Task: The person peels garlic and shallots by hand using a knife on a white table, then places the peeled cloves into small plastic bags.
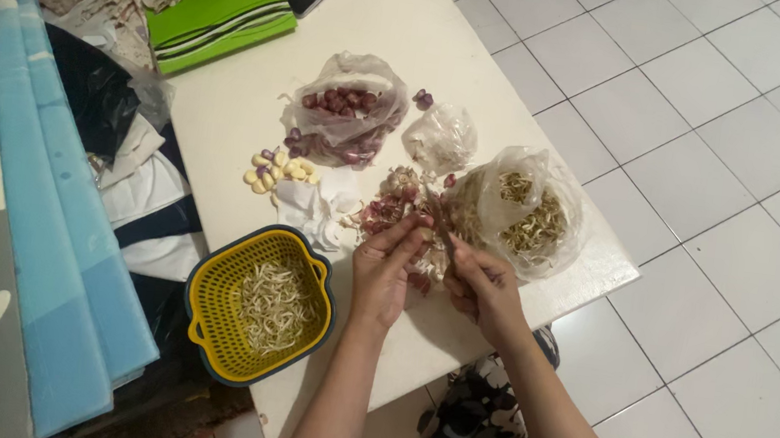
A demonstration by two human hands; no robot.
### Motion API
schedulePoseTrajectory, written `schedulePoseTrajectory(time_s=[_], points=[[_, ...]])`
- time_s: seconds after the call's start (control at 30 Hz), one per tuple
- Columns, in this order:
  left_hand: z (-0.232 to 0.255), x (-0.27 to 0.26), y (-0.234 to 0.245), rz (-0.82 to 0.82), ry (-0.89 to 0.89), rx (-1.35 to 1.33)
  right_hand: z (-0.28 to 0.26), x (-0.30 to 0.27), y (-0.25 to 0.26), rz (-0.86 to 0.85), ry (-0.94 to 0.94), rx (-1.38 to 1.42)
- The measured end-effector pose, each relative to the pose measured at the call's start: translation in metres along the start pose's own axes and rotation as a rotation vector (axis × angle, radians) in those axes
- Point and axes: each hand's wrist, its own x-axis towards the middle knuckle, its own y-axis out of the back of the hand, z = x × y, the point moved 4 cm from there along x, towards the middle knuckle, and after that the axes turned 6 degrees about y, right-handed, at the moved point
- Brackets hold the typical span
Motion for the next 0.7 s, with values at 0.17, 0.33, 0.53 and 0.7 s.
schedulePoseTrajectory(time_s=[0.17,0.33,0.53,0.7], points=[[-0.005,0.0,0.008,0.101,0.062,-0.038,-0.017,-0.004,-0.019,-0.031,0.085,-0.231],[-0.002,0.001,0.004,0.068,0.024,-0.043,-0.014,-0.002,-0.02,-0.001,0.152,-0.424],[-0.003,0.002,0.005,0.08,0.015,-0.025,-0.007,-0.003,-0.016,0.049,0.196,-0.424],[-0.01,-0.001,0.012,0.194,0.16,-0.09,-0.006,-0.007,-0.019,0.109,0.365,-0.559]])
